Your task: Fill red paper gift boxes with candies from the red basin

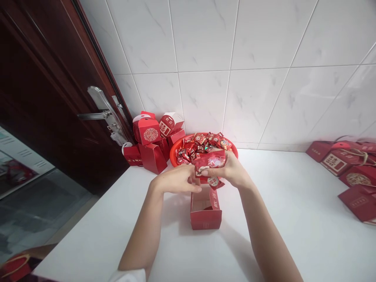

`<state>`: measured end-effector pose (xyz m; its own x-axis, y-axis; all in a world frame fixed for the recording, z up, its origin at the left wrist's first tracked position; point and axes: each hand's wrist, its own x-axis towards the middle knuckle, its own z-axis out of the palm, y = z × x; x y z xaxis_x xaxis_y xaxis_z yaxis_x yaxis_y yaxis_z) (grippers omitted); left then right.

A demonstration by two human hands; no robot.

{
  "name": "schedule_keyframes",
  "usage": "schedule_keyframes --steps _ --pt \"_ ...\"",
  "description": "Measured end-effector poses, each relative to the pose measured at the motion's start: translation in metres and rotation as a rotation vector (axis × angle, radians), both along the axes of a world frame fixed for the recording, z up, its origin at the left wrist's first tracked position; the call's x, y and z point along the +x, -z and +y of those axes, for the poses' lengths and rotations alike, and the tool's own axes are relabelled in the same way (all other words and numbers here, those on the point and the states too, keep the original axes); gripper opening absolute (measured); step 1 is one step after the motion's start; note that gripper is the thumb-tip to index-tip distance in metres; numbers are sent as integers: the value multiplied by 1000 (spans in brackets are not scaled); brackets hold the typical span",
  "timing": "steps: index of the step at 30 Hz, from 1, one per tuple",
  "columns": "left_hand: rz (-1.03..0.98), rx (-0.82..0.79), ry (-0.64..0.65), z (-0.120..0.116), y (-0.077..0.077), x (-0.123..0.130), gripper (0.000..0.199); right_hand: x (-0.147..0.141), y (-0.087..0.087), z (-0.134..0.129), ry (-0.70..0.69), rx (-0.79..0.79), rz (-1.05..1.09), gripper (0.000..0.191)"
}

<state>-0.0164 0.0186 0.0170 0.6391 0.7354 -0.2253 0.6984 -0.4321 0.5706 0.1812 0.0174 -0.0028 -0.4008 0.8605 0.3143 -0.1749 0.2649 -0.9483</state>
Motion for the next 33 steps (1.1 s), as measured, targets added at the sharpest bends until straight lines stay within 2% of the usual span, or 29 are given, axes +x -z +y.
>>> schedule_keyframes --steps 3,6,11,16,22,27,33 --pt "-47 -87 3 10 8 -8 17 -7 4 0 -99 6 -80 41" --pt "-98 -101 86 16 12 -18 29 -13 8 -1 -155 20 -174 41" --pt "-155 -134 119 20 12 -24 43 -24 12 -4 -180 32 -156 38" --pt "-92 -153 154 21 8 -20 34 -26 13 -2 -251 51 -220 36" --pt "-159 -161 167 26 14 -24 39 -12 12 2 -240 69 -314 30" --pt "-85 -215 158 28 18 -23 45 -6 11 3 -331 185 -521 19" --pt "-104 -179 195 25 13 -21 44 2 8 -3 -277 268 -765 14"
